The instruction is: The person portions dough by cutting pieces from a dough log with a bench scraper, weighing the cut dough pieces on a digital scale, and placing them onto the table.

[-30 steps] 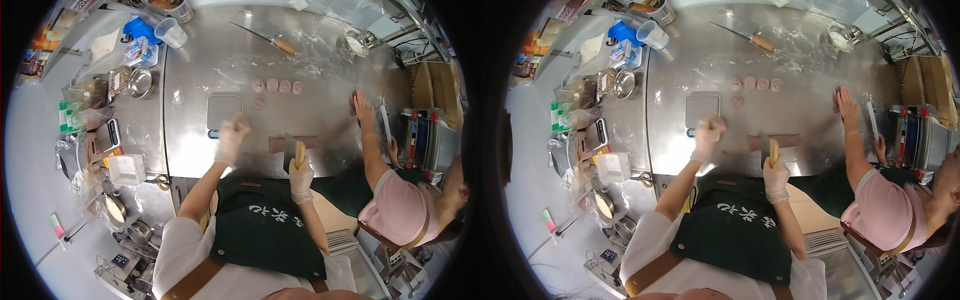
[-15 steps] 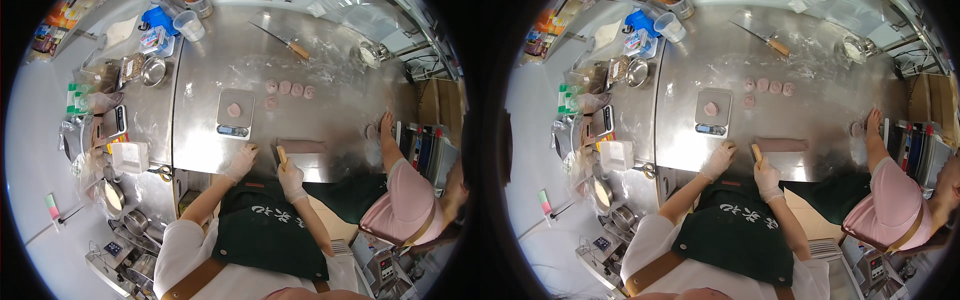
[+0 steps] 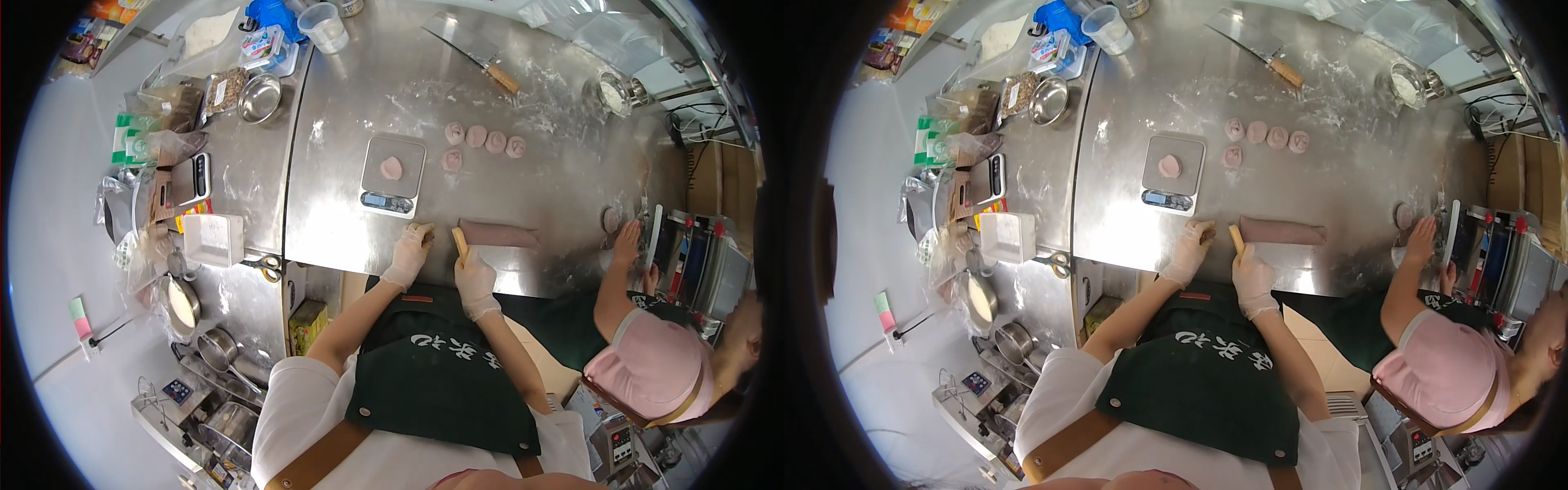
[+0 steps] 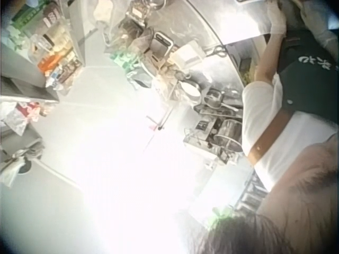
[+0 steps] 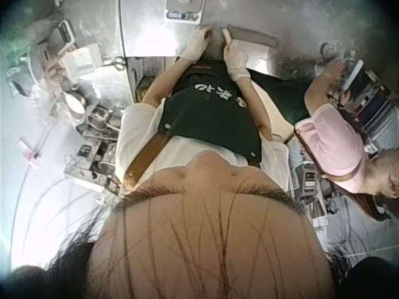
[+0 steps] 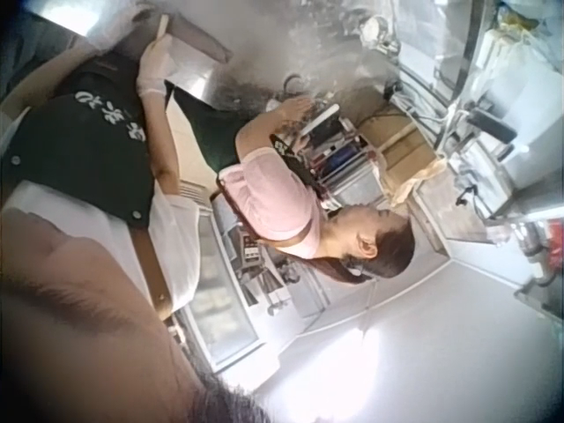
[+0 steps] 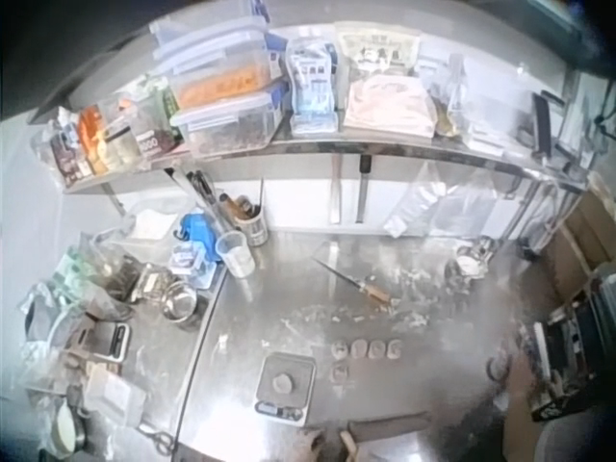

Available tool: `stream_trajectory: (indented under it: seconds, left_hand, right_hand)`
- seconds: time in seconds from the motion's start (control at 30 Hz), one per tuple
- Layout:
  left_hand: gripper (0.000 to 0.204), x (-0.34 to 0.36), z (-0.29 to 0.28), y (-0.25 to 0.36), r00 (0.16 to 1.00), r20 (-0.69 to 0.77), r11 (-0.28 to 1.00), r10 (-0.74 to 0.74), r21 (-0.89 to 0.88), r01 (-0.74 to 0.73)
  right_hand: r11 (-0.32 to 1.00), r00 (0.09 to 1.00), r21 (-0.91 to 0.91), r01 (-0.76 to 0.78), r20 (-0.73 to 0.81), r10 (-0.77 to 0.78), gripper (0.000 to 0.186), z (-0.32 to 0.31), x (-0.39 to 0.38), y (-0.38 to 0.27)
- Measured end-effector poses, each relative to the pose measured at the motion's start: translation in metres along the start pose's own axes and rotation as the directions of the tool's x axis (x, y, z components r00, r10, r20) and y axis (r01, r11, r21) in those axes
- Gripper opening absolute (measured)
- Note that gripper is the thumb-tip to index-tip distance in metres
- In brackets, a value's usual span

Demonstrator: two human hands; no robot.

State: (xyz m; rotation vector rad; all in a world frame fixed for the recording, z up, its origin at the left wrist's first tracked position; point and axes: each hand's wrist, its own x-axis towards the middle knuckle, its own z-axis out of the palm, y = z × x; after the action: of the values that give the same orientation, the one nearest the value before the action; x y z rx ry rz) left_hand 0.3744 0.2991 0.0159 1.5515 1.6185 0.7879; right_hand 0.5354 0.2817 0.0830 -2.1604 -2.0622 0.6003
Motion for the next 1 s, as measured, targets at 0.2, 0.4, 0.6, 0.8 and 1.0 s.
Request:
stream_trajectory:
  seconds: [0.2, 0.4, 0.6, 0.8, 1.0]
  left_hand:
    - [0.038, -0.001, 0.004, -0.008, 1.000, 0.009, 1.000, -0.021, -0.019, 0.021]
    - [0.044, -0.003, 0.000, 0.006, 0.993, -0.015, 0.962, -0.118, -0.249, 0.110]
    - [0.048, -0.002, -0.004, 0.003, 0.996, -0.034, 0.995, -0.081, -0.057, 0.079]
    - [0.046, 0.000, -0.002, 0.000, 0.996, -0.068, 0.995, -0.056, -0.088, 0.050]
    - [0.042, -0.001, -0.001, 0.004, 0.996, -0.074, 0.997, -0.054, -0.054, 0.050]
  right_hand:
    - [1.000, 1.000, -0.016, 0.016, 0.008, -0.016, 0.018, -0.001, 0.000, 0.001]
    - [0.999, 0.999, 0.018, 0.039, -0.029, -0.038, 0.015, -0.001, -0.004, 0.003]
    - [0.983, 0.981, 0.034, 0.179, -0.079, -0.176, 0.011, 0.006, -0.014, -0.005]
    - [0.979, 0.978, 0.045, 0.200, -0.066, -0.196, 0.010, 0.006, -0.008, -0.010]
    - [0.982, 0.983, -0.040, 0.182, 0.037, -0.181, 0.012, 0.008, -0.004, -0.021]
